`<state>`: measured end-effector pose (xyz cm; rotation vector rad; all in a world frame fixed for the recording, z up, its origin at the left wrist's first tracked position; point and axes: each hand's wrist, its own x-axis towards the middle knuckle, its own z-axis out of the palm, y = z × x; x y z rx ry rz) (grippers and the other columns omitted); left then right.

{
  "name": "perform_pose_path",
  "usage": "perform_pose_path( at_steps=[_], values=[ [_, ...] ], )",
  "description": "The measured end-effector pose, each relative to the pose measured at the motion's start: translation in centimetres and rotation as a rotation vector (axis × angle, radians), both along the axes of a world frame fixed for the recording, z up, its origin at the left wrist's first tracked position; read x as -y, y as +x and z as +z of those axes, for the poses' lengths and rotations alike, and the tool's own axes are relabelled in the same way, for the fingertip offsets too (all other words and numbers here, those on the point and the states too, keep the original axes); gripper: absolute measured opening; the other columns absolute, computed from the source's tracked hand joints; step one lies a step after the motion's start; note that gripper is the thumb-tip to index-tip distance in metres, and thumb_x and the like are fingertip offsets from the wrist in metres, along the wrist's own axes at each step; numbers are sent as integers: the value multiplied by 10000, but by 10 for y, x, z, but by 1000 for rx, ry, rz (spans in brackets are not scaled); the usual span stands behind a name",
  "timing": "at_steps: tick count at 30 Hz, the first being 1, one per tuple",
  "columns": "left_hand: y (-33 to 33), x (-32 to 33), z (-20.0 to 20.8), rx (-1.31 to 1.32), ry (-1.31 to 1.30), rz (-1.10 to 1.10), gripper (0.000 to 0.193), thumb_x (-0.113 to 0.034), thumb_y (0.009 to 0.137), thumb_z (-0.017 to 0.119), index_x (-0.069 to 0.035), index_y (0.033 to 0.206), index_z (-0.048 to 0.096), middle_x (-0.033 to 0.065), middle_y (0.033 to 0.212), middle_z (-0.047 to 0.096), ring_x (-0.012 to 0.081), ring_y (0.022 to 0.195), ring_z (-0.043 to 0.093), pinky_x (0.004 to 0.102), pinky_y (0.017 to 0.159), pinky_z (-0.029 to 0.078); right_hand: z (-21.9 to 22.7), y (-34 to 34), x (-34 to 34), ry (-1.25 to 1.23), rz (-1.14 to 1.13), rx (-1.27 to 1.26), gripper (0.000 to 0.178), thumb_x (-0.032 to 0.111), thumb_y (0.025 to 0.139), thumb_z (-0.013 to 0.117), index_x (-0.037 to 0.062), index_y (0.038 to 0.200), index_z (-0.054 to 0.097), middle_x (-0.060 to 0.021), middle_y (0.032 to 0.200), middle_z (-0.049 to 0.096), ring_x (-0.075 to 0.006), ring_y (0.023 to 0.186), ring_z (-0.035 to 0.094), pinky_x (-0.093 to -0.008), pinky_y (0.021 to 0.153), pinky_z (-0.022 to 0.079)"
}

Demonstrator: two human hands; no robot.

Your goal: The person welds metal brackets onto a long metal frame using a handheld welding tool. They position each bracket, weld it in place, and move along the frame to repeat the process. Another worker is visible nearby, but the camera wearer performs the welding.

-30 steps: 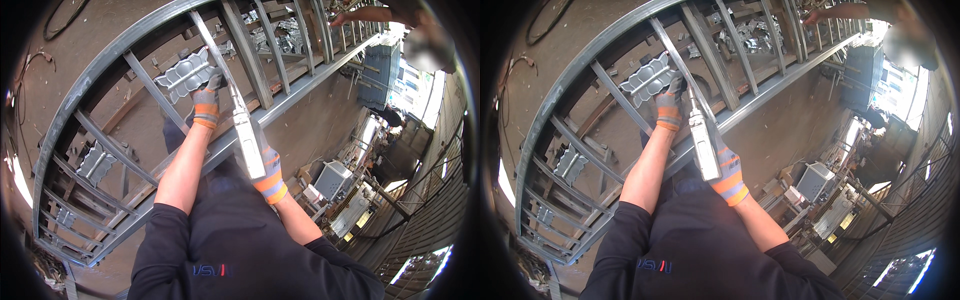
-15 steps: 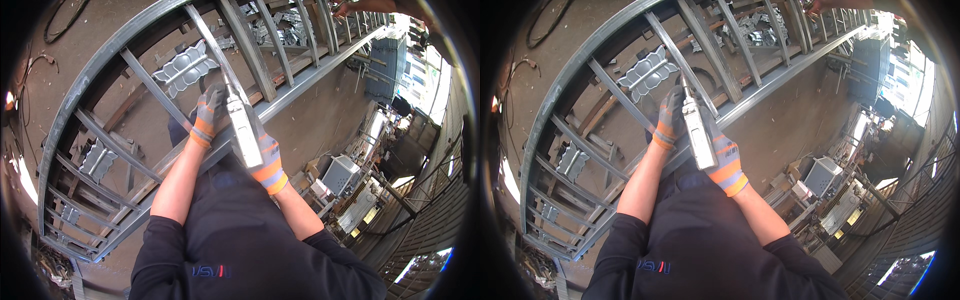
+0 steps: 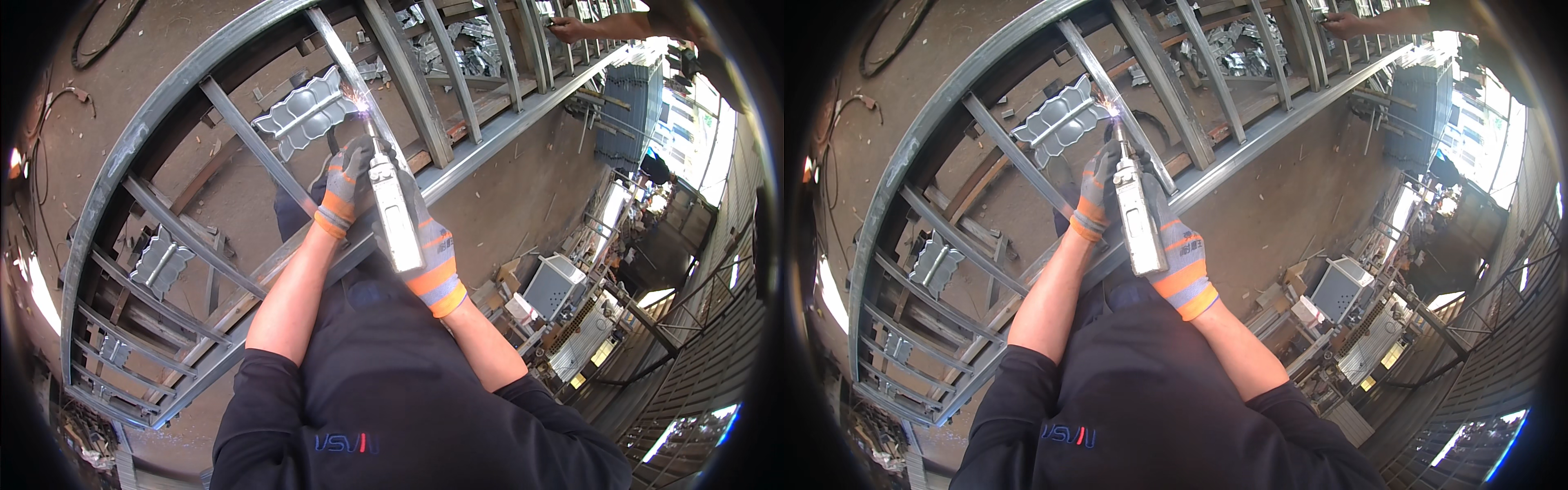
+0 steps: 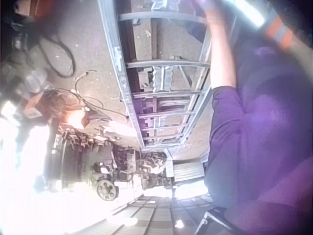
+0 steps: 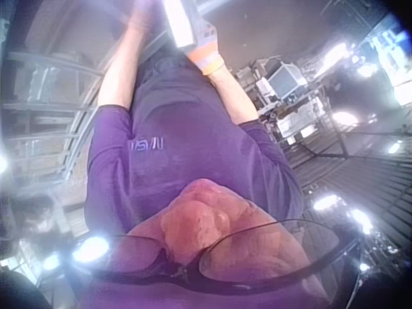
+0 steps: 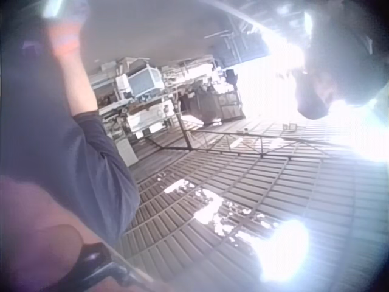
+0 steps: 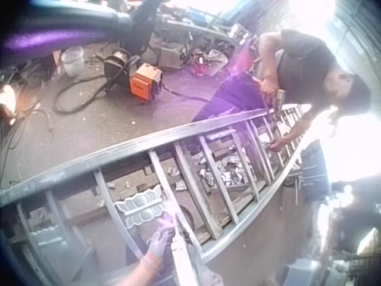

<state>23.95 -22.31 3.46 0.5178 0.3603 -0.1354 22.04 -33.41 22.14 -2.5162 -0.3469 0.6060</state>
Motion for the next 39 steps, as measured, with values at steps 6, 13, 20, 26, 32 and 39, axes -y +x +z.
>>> perform_pose_path(
  at_steps=[6,13,20,26,32,39],
  values=[
    [-1,1,1,-35,-20,-7,416,-393,1123,561,-7,1215,685,88,1062,739,165,931,729,328,856,619,0,-1,-2,-27,11,14,243,115,954,759,33,1179,718,-151,921,734,-351,787,719,-421,676,574],
    [-6,0,-14,-33,-9,-58,386,-310,1102,618,2,1324,669,96,1185,754,177,1086,724,337,984,586,1,-2,-1,-38,26,-11,270,118,960,761,28,1208,706,-159,933,738,-350,784,720,-420,672,573],
    [-9,4,-19,-23,-59,-5,423,-324,1105,633,2,1374,641,91,1222,743,174,1091,713,334,990,582,9,1,-5,16,-26,-62,446,119,955,779,7,1354,615,-174,962,739,-371,797,718,-426,688,578],
    [-8,0,-12,-11,-128,-16,413,-331,1099,657,-6,1354,642,93,1207,740,179,1077,717,344,968,596,7,2,-6,13,-28,-18,481,119,948,793,-4,1374,608,-183,1003,738,-379,816,720,-422,699,583],
    [-6,-2,-4,3,-125,5,397,-347,1094,664,-15,1311,658,88,1180,743,175,1055,718,336,948,598,4,1,-2,-44,29,-41,459,120,948,793,0,1356,622,-184,1002,741,-372,812,722,-421,706,589],
    [-4,-4,-4,12,-91,-32,424,-392,1080,679,-20,1283,675,85,1164,751,170,1042,721,328,937,595,6,2,-6,3,-32,-30,426,131,948,794,1,1323,639,-180,985,737,-374,804,720,-426,695,588]
  ],
)
